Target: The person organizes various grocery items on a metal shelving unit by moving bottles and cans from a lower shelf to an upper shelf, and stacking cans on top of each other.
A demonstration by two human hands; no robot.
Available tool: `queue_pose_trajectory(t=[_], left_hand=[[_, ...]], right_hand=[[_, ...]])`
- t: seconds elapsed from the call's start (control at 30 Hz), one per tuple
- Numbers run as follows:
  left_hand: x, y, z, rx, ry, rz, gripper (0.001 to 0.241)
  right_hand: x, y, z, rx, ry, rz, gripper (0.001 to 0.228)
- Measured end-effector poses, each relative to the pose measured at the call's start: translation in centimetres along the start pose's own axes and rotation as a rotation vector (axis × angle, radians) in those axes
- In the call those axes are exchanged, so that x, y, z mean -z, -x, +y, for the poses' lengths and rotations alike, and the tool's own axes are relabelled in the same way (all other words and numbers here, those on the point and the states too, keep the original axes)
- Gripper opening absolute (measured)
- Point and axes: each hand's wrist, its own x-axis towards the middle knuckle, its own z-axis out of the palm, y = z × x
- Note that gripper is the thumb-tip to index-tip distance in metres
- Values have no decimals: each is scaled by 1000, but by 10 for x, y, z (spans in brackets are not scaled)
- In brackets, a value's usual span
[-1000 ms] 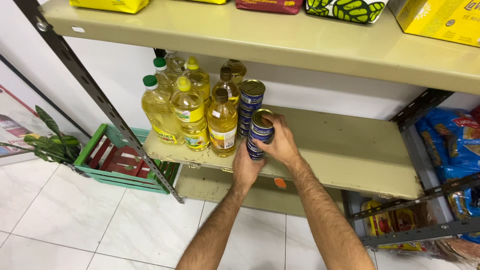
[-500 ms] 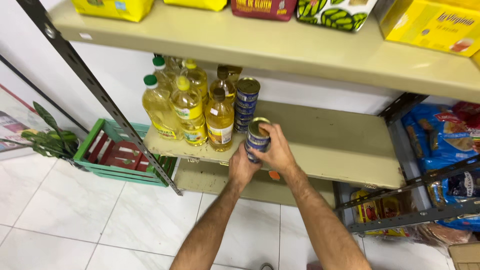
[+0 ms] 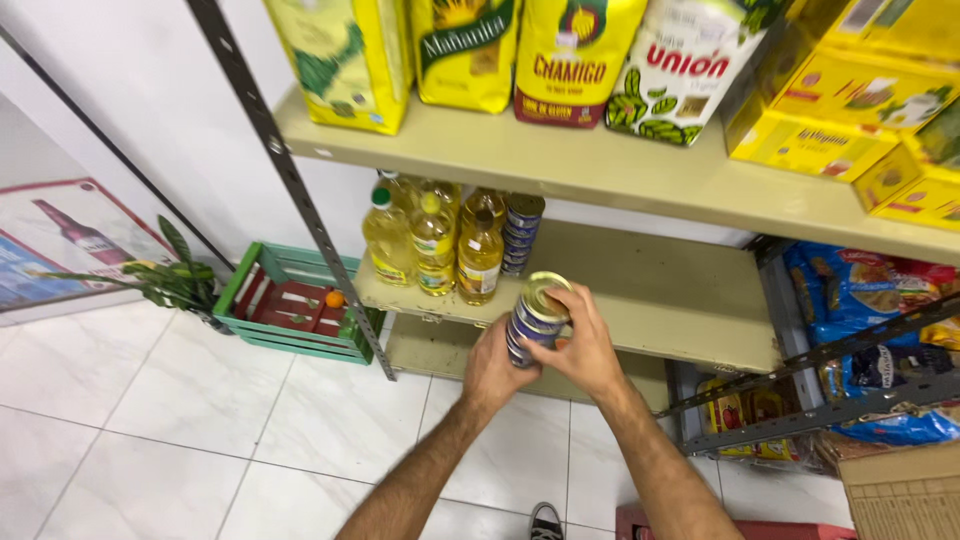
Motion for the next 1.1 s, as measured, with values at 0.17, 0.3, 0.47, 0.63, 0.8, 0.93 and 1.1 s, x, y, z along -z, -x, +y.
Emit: queue_pose_trajectory(t=[0.17,0.3,0.47,0.63,0.8,0.93,1.1], left_hand=[[65,40,44,-216,51,46,97],[138,58,101,-151,111,-28,95],[228,53,182,-134,69,-38,94],[290,26,263,-200,107,-34,88],[318,-15,333,-229,118,-13,88],[343,-50,395,-223,109,-2,80],[375,-90,459,-207,111,-40,82]], right_hand=[[25,28,-91,1,70,38,88],[43,29,-168,73,72,57,87],[79,6,-281,65,-64,62,85],[125,-32,-337,149,117,177,89],[180,-77,-379,207,157,217,90],[226,-118,-412,221,166,241,92],[269,-168,-452,209,227,244,100]])
